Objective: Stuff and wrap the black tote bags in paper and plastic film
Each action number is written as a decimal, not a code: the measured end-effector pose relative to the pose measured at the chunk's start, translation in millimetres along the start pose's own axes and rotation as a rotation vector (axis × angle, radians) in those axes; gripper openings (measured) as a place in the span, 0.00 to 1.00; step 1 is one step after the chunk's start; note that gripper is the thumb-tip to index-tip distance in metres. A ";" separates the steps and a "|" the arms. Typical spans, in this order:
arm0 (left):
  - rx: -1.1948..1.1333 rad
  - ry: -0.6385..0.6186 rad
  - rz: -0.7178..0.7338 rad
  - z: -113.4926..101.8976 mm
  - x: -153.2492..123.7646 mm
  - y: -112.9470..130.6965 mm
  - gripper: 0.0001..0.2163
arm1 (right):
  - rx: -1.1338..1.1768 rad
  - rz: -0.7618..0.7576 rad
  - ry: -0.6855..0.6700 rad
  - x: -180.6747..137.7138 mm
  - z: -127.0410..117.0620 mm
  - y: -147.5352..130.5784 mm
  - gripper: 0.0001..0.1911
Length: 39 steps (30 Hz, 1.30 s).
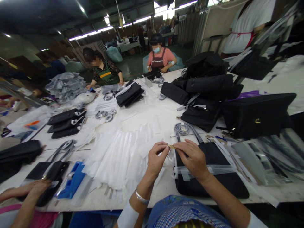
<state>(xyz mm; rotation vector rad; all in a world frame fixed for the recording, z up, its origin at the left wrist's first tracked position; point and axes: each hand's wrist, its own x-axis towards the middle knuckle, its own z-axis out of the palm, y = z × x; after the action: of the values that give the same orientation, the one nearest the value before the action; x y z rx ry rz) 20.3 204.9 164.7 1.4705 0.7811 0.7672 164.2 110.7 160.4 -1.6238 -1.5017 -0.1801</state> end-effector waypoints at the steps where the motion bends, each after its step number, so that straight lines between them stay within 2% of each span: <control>1: -0.041 -0.018 -0.017 -0.5 -0.7 0.5 0.07 | -0.022 -0.014 0.018 0.0 -1.3 1.7 0.09; 5: -0.216 -0.049 -0.105 -7.2 -2.9 3.0 0.06 | -0.106 -0.029 0.084 -2.5 -5.9 12.3 0.09; 9: -0.485 -0.049 -0.175 -17.2 -3.0 6.6 0.05 | -0.129 0.025 0.136 -7.2 -9.2 21.5 0.08; 13: -0.629 -0.009 -0.148 -26.2 0.7 9.8 0.06 | -0.086 0.127 0.158 -13.4 -10.2 23.8 0.05; 17: -0.632 0.048 -0.123 -32.5 5.1 10.3 0.07 | 0.000 0.313 0.129 -21.8 -7.6 24.5 0.05; 20: -0.658 0.014 -0.175 -31.8 5.1 10.9 0.08 | 0.074 0.453 0.026 -26.6 -3.5 26.4 0.07; 22: -0.646 -0.017 -0.207 -27.8 3.7 11.7 0.08 | 0.105 0.490 -0.032 -27.4 -0.6 25.8 0.09; 28: -0.692 0.004 -0.286 -7.3 1.9 9.8 0.11 | 0.082 0.358 0.031 -23.2 4.2 -2.5 0.16; 33: -0.756 0.038 -0.338 6.3 2.2 6.8 0.11 | 0.054 0.113 -0.100 -23.1 11.1 -28.1 0.29; 36: -0.774 0.017 -0.348 10.0 1.4 7.0 0.09 | 0.031 0.086 -0.057 -22.4 14.3 -27.0 0.23; 39: -0.704 -0.015 -0.323 10.2 0.3 7.6 0.10 | 0.107 0.132 0.005 -21.0 12.2 -20.1 0.15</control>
<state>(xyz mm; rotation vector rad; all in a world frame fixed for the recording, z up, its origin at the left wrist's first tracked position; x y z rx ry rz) 29.2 199.3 171.8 0.6974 0.6239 0.6832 136.2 101.0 149.8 -1.6280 -1.3716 -0.0302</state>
